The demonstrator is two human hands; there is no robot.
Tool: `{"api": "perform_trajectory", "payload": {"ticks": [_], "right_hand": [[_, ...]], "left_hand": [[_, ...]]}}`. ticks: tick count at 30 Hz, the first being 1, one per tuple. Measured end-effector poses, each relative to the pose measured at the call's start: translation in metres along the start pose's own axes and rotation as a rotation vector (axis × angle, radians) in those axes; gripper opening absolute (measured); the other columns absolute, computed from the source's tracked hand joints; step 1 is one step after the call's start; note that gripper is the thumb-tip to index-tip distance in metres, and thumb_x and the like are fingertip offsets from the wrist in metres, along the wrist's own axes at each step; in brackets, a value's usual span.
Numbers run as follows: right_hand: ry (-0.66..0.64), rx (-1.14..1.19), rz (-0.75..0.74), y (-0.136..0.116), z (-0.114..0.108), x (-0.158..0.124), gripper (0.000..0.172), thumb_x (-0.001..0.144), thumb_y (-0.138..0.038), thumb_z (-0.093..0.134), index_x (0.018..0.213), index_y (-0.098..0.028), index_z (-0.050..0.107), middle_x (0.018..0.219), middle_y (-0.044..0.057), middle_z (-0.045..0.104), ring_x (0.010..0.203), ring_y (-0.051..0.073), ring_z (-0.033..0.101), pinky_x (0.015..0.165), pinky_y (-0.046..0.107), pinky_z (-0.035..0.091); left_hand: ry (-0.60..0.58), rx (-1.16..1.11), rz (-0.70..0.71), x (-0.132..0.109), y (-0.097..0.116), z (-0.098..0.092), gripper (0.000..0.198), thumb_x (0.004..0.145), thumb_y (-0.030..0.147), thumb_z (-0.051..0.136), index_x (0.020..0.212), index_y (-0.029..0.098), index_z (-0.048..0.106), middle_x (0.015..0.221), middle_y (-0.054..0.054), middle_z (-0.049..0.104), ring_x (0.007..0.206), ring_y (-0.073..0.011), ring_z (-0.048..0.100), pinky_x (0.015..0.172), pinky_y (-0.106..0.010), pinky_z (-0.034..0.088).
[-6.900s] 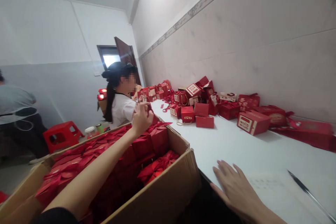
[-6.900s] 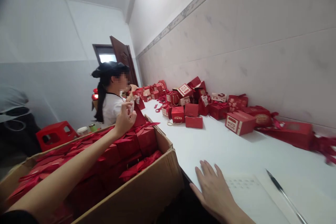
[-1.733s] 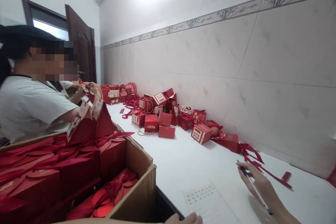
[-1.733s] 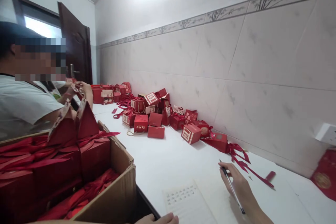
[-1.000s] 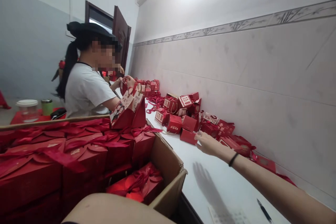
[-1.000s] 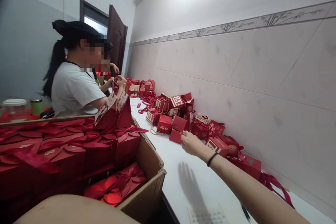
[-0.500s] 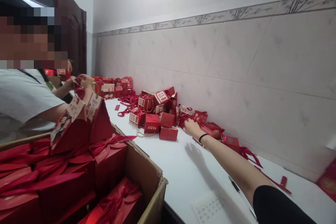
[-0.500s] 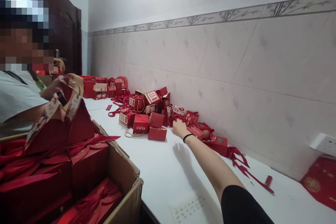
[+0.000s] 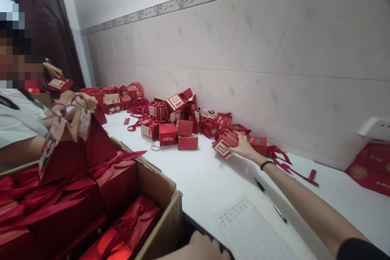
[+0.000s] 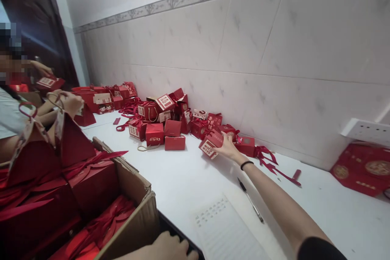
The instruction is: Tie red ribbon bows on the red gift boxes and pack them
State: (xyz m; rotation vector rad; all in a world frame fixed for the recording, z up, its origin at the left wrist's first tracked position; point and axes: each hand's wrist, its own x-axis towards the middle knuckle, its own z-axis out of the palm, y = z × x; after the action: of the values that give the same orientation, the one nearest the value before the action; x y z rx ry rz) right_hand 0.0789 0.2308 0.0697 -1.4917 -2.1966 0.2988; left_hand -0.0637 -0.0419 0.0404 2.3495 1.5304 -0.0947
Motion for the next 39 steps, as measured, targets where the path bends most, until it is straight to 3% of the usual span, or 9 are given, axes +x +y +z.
{"api": "perform_trajectory", "payload": {"ticks": [3, 7, 12, 17, 23, 26, 32, 35, 39], "right_hand": [[0.051, 0.438, -0.217, -0.001, -0.002, -0.059, 0.094, 0.068, -0.05, 0.066, 0.137, -0.018, 0.012, 0.132, 0.017, 0.027, 0.123, 0.028, 0.034, 0.097, 0.04, 0.038], [-0.049, 0.901, -0.382, -0.005, -0.003, -0.145, 0.095, 0.069, -0.049, 0.069, 0.137, -0.029, 0.006, 0.135, 0.014, 0.023, 0.115, 0.027, 0.045, 0.088, 0.04, 0.046], [-0.021, 0.979, -0.372, -0.01, 0.007, -0.2, 0.089, 0.07, -0.054, 0.067, 0.135, -0.028, 0.01, 0.132, 0.013, 0.028, 0.119, 0.028, 0.04, 0.094, 0.043, 0.042], [0.02, 0.898, -0.394, -0.012, 0.022, -0.21, 0.091, 0.066, -0.057, 0.068, 0.132, -0.025, 0.014, 0.129, 0.014, 0.028, 0.119, 0.029, 0.038, 0.095, 0.047, 0.04], [0.056, 1.009, -0.29, -0.006, 0.02, -0.208, 0.061, 0.074, -0.055, 0.061, 0.116, -0.021, 0.033, 0.114, 0.011, 0.045, 0.102, 0.025, 0.051, 0.088, 0.046, 0.044], [0.122, 0.991, -0.224, -0.007, 0.019, -0.208, 0.041, 0.08, -0.041, 0.059, 0.11, -0.022, 0.039, 0.108, 0.008, 0.048, 0.097, 0.021, 0.053, 0.083, 0.04, 0.047], [0.249, 0.973, -0.345, -0.008, 0.013, -0.209, 0.005, 0.083, -0.025, 0.047, 0.086, -0.022, 0.047, 0.106, 0.007, 0.044, 0.104, 0.02, 0.047, 0.08, 0.036, 0.048], [0.199, 0.928, -0.474, -0.005, 0.007, -0.214, 0.014, 0.083, -0.033, 0.047, 0.077, -0.02, 0.046, 0.107, 0.009, 0.046, 0.102, 0.023, 0.047, 0.083, 0.041, 0.046], [0.118, 0.889, -0.685, -0.005, -0.004, -0.216, 0.048, 0.085, -0.057, 0.036, 0.057, -0.019, 0.048, 0.102, 0.01, 0.053, 0.095, 0.025, 0.051, 0.086, 0.043, 0.042]], "left_hand": [[-0.067, 0.088, -0.183, -0.004, 0.006, -0.021, 0.054, 0.075, 0.034, 0.059, 0.12, 0.005, 0.051, 0.105, -0.023, 0.061, 0.095, -0.0341, 0.059, 0.083, -0.053, 0.043], [0.06, 0.157, -0.338, -0.015, 0.007, -0.045, 0.071, 0.076, 0.035, 0.052, 0.134, -0.001, 0.032, 0.117, -0.027, 0.053, 0.102, -0.037, 0.055, 0.083, -0.051, 0.043], [0.284, -0.208, -0.162, -0.011, 0.002, -0.051, 0.071, 0.072, 0.052, 0.053, 0.124, 0.005, 0.043, 0.118, -0.02, 0.054, 0.11, -0.0339, 0.05, 0.092, -0.046, 0.04], [0.394, -0.607, 0.006, -0.002, 0.0, -0.053, 0.049, 0.078, 0.047, 0.05, 0.117, 0.017, 0.048, 0.118, -0.007, 0.056, 0.108, -0.0239, 0.053, 0.094, -0.038, 0.042], [0.361, -0.742, 0.01, 0.006, -0.013, -0.059, 0.038, 0.076, 0.04, 0.053, 0.107, 0.018, 0.055, 0.11, -0.006, 0.061, 0.101, -0.0235, 0.058, 0.087, -0.038, 0.047], [0.427, -0.759, -0.068, 0.012, -0.02, -0.057, 0.036, 0.077, 0.042, 0.049, 0.1, 0.015, 0.056, 0.109, -0.008, 0.06, 0.096, -0.0231, 0.06, 0.084, -0.038, 0.049], [0.547, -0.626, -0.318, 0.015, -0.022, -0.052, 0.046, 0.077, 0.044, 0.048, 0.109, 0.011, 0.044, 0.116, -0.014, 0.052, 0.095, -0.022, 0.06, 0.08, -0.036, 0.049], [0.604, -0.533, -0.31, 0.014, -0.024, -0.05, 0.037, 0.08, 0.04, 0.045, 0.105, 0.012, 0.046, 0.107, -0.012, 0.054, 0.091, -0.0207, 0.059, 0.08, -0.037, 0.048], [0.646, -0.404, -0.219, 0.012, -0.027, -0.054, 0.021, 0.083, 0.032, 0.04, 0.087, 0.016, 0.054, 0.095, -0.007, 0.055, 0.091, -0.0193, 0.056, 0.084, -0.037, 0.044]]}}
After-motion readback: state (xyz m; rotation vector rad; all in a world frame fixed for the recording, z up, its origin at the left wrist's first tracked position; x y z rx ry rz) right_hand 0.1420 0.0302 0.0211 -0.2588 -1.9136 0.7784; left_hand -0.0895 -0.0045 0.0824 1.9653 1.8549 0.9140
